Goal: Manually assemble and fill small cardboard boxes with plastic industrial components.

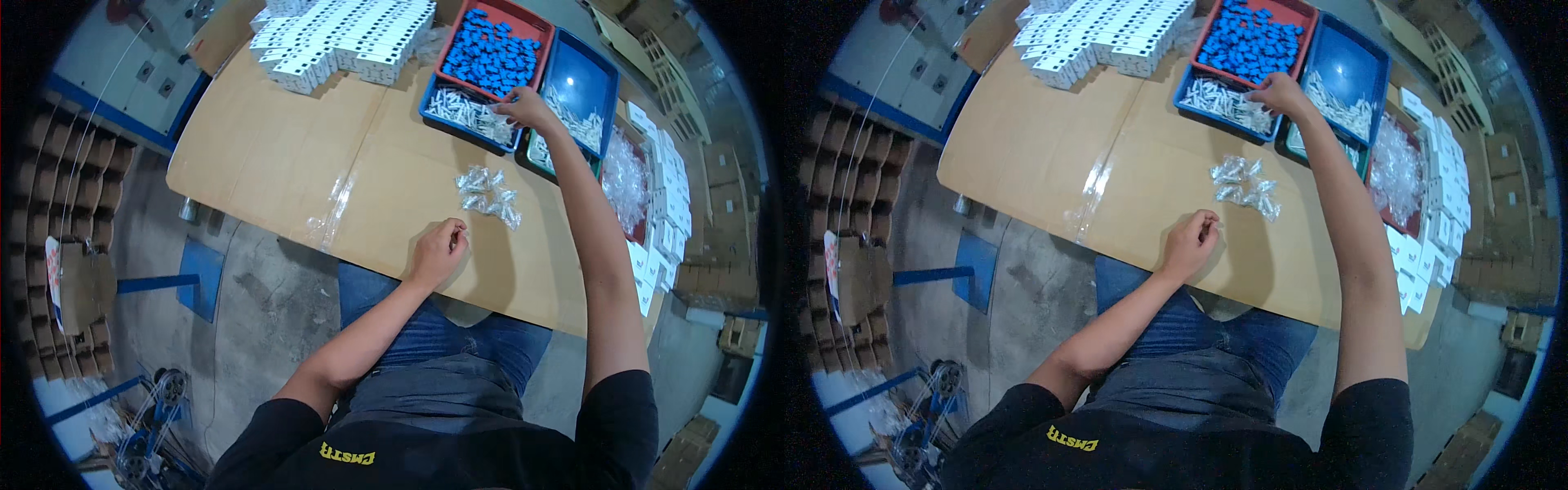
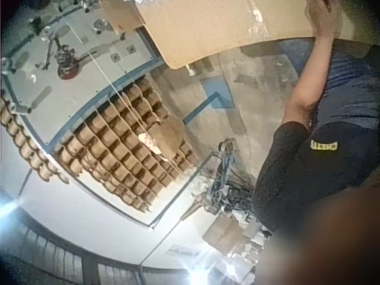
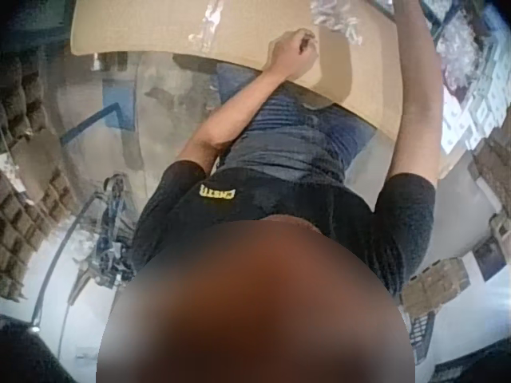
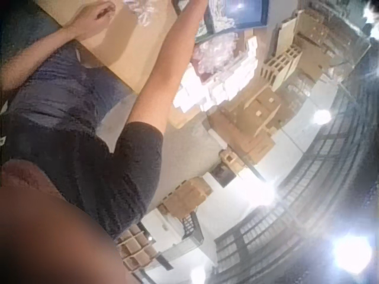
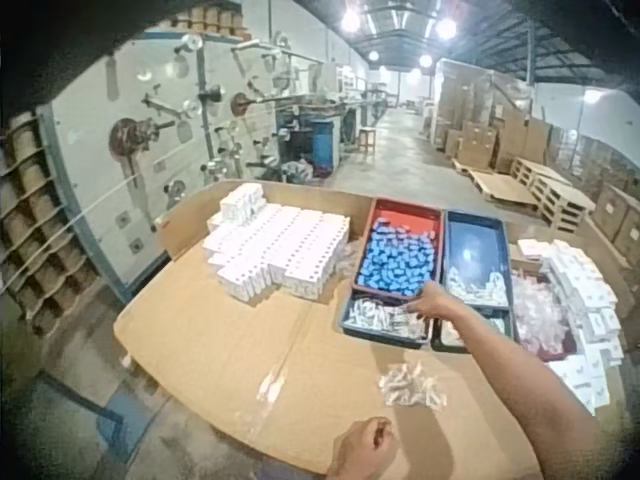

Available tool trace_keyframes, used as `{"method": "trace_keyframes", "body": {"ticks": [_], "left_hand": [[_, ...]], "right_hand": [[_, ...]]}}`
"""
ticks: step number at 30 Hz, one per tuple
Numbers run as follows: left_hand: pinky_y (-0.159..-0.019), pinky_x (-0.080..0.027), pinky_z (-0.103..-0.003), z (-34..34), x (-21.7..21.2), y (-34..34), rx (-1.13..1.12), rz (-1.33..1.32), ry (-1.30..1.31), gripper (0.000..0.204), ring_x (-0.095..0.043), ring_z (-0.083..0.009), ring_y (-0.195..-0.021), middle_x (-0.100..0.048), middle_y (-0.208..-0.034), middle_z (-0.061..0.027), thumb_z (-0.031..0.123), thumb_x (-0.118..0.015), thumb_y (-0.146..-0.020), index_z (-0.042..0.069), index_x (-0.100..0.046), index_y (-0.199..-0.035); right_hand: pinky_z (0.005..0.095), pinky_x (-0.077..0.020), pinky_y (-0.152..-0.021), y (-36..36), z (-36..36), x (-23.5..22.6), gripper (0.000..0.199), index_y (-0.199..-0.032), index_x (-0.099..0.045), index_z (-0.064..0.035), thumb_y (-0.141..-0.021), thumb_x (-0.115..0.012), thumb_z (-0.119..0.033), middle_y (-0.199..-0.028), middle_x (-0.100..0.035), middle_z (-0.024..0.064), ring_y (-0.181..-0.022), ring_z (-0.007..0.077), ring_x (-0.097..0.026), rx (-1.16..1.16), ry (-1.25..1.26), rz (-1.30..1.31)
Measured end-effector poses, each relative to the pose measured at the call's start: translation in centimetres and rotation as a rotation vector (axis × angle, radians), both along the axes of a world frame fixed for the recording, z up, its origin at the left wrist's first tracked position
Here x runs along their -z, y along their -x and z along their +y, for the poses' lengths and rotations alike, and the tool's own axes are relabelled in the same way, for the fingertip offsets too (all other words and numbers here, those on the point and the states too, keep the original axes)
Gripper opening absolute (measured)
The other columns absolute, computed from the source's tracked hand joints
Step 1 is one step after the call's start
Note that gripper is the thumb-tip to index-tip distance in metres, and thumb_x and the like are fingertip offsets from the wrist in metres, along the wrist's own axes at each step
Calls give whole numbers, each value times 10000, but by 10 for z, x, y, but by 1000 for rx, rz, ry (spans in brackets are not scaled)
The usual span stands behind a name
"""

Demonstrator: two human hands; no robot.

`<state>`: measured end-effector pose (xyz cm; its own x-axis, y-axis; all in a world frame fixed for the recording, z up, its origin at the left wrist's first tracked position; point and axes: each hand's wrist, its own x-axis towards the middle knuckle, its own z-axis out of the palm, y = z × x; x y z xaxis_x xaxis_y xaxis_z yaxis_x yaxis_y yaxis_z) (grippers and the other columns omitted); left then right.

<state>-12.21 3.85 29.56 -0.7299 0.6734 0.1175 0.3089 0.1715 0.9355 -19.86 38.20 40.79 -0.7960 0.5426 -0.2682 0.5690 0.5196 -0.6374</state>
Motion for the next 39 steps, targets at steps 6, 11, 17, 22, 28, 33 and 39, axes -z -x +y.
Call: {"method": "trace_keyframes", "body": {"ticks": [6,11,17,22,28,33,39], "left_hand": [[-684,-542,-388,-3,-4,-1,-8,56,-24,151,-697,-280,-766,-701,-871,-121,120,-651,-898,63,-639,-1037],[-684,-544,-354,0,-2,-5,20,27,20,177,-692,-231,-740,-706,-883,-107,134,-660,-903,68,-656,-1066],[-660,-538,-336,1,-7,0,1,44,24,172,-676,-207,-702,-690,-847,-98,126,-677,-896,65,-671,-1058],[-638,-528,-366,7,-17,-3,16,11,55,117,-677,-243,-687,-693,-847,-110,126,-663,-904,65,-662,-1005],[-648,-534,-360,1,-13,-1,21,28,106,120,-683,-238,-699,-697,-848,-104,148,-666,-922,57,-661,-1000],[-625,-528,-320,4,-12,-2,11,96,77,130,-658,-189,-651,-670,-782,-96,142,-664,-936,52,-667,-1029],[-638,-534,-315,7,-10,-4,38,126,72,139,-659,-181,-660,-674,-807,-104,133,-654,-944,40,-661,-1047]], "right_hand": [[361,-541,-600,11,0,4,407,-952,-774,9,-833,-827,-378,-759,-718,142,-594,211,-667,-54,-201,1],[338,-522,-651,-11,16,3,328,-1023,-760,17,-895,-741,-285,-771,-713,119,-686,167,-663,-9,-186,227],[259,-528,-701,-104,7,-23,355,-1221,-702,-13,-962,-666,-253,-1009,-722,63,-801,125,-639,241,300,570],[231,-498,-638,-247,68,12,310,-1142,-704,-17,-996,-657,-287,-1013,-679,75,-714,119,-568,741,360,541],[269,-547,-619,-307,73,11,493,-1282,-534,73,-996,-670,-305,-1121,-687,173,-765,192,-671,1032,455,1024],[252,-570,-660,-284,22,14,388,-1387,-529,-18,-1039,-574,-184,-1168,-711,125,-864,204,-732,686,180,593],[385,-561,-930,-197,-100,79,309,-1246,-685,-82,-939,-677,-118,-1230,-688,100,-1197,257,-623,-4,-136,485]]}}
